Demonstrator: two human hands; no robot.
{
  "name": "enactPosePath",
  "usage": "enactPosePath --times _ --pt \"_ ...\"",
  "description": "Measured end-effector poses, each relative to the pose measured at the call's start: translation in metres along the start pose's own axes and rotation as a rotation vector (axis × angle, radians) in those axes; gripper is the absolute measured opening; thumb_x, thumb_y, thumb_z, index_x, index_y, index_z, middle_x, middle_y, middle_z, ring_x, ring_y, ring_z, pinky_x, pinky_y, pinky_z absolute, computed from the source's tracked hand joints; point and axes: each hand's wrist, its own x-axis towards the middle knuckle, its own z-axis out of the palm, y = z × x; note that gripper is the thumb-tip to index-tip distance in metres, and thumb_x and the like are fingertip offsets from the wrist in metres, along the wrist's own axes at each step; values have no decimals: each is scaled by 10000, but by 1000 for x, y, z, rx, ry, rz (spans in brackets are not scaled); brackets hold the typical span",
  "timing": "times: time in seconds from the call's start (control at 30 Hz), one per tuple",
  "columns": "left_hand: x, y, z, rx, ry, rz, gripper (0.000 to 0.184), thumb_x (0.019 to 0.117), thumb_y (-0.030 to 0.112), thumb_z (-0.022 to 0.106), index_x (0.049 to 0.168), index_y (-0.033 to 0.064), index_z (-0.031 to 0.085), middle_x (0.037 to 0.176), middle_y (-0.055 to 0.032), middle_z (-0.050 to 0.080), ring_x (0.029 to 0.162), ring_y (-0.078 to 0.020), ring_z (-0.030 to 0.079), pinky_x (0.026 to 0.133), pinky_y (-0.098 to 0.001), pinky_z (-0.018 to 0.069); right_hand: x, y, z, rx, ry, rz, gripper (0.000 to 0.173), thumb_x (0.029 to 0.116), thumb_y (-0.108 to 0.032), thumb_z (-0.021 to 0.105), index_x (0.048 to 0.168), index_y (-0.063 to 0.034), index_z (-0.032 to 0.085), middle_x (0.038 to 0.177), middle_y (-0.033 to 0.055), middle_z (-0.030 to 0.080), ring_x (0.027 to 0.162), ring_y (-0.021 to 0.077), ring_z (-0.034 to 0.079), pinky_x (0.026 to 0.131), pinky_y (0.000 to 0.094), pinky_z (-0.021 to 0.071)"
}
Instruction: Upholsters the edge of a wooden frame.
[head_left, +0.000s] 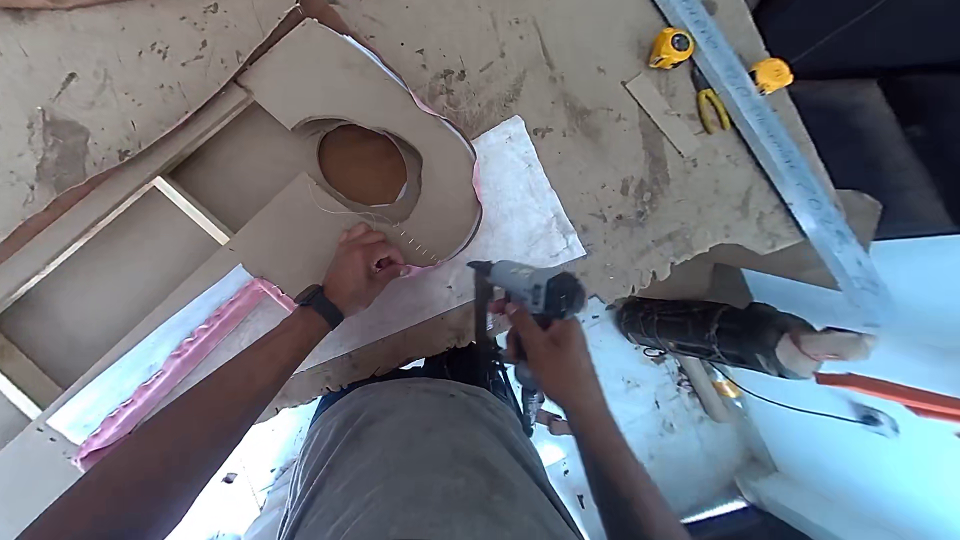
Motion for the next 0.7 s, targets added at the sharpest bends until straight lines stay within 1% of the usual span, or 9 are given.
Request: enactPosePath --times 0.1,0.17,0.23,0.33,0.4,0.5,0.6,0.63,0.7 --pt "11 2 -9 51 -94 -42 237 880 484 775 900 250 740 936 70 674 1008 -165 595 936 -455 471 -17 -5 49 -88 11 -6 177 1019 -329 627 1098 -197 714 705 16 689 544 189 657 517 382 605" --pt "23 0 -17 69 -183 -33 269 852 485 801 920 233 738 931 48 673 982 -179 609 947 -460 493 -19 -8 69 -119 30 15 181 1016 -357 637 1078 -211 724 678 4 677 522 175 644 499 369 594" --pt "31 -2 -22 91 -254 -7 271 858 477 797 941 225 743 929 39 679 967 -181 627 936 -447 518 -19 -10 82 -165 62 25 203 1017 -385 627 1060 -220 737 642 -7 652 489 164 617 464 370 570" --pt "35 -5 -26 121 -309 33 209 915 434 745 947 228 735 936 49 679 951 -158 641 898 -422 540 -16 -13 97 -234 113 41 229 1025 -423 611 1063 -231 731 604 -16 621 456 156 582 424 370 530" --pt "38 -6 -27 133 -322 62 200 931 427 725 949 228 730 951 54 683 958 -156 646 884 -416 543 -14 -16 103 -291 136 56 222 1027 -425 605 1046 -229 707 607 -20 619 453 152 583 420 377 531" --pt "45 -7 -29 145 -373 69 210 938 437 713 964 230 727 949 45 674 935 -163 653 825 -441 556 -13 -23 110 -388 165 92 223 1022 -424 596 1019 -222 689 627 -22 627 468 148 597 433 393 539" --pt "52 -5 -33 160 -447 44 210 932 451 715 974 247 727 963 40 689 896 -172 669 749 -489 557 -16 -29 115 -412 178 111 251 1027 -427 578 1002 -201 684 601 -5 607 440 168 570 408 416 504" --pt "56 -3 -34 171 -473 35 219 923 464 723 970 249 727 953 34 697 882 -182 674 735 -505 552 -17 -32 115 -405 174 115 251 1033 -421 572 1013 -193 676 595 1 598 431 173 560 397 413 494" --pt "64 -1 -37 201 -510 23 256 888 511 742 937 262 713 850 34 691 807 -191 671 684 -517 533 -20 -39 119 -385 175 122 248 1037 -420 570 1023 -195 673 582 -3 601 421 170 569 385 394 505"
